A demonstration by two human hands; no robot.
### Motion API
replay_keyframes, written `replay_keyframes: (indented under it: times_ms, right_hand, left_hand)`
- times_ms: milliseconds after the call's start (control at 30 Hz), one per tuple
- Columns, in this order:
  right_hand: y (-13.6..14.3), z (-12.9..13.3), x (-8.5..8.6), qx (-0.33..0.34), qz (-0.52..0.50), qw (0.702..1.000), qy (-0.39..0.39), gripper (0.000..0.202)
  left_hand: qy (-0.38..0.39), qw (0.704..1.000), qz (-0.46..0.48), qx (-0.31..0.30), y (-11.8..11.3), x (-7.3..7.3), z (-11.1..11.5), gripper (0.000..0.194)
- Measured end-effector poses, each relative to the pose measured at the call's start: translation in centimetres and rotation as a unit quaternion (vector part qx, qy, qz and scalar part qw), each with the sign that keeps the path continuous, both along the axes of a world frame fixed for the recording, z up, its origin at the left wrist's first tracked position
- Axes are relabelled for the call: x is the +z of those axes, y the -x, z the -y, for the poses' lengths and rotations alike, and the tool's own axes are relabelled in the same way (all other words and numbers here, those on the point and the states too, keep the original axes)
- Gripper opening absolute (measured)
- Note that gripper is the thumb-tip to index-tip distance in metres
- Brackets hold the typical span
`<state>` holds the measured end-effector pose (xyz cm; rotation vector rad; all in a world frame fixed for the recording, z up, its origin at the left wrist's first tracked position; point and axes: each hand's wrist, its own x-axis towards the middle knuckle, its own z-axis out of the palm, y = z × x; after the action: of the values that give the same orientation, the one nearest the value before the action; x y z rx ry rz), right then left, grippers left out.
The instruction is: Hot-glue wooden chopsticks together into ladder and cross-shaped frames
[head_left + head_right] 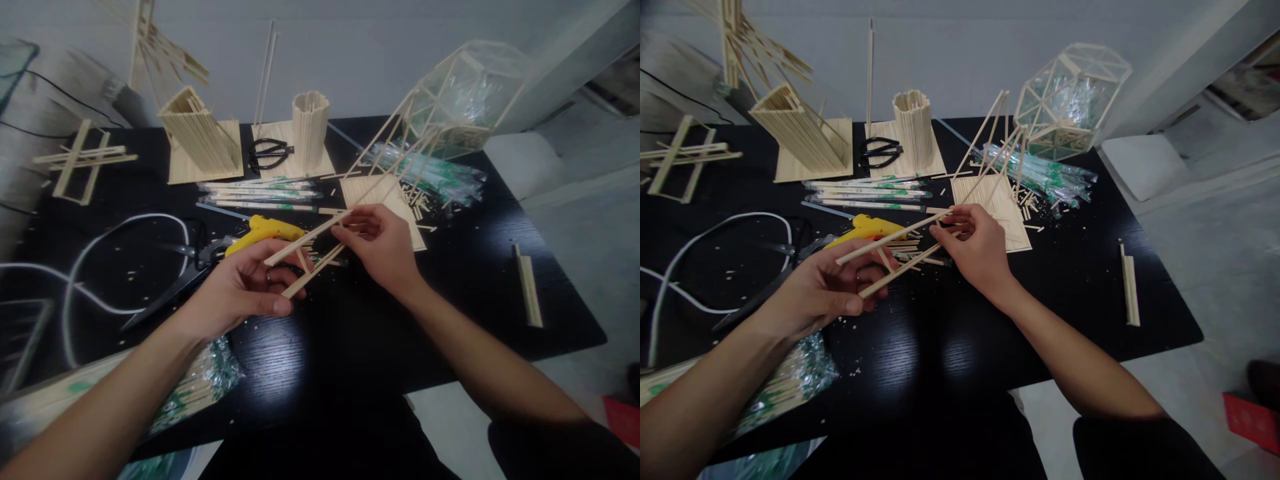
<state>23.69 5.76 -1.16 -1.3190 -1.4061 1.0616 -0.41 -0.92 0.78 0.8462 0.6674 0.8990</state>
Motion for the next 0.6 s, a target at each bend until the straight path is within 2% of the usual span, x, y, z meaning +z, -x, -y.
replay_keyframes:
  times_ms: [333,600]
  right_hand:
    - [-0.06,-0.02,0.23,0.003,0.009,1.000,-0.009,0.043]
    - [0.03,0.23,0.54,-0.001,-0.013,1.000,-0.023,0.041]
  left_hand:
    - [0.005,1.000,0.003,0.005,-0.09,0.14,-0.11,0.051]
    - [-0.015,1.000,0.001,-0.014,0.11,-0.02,0.23,0.056]
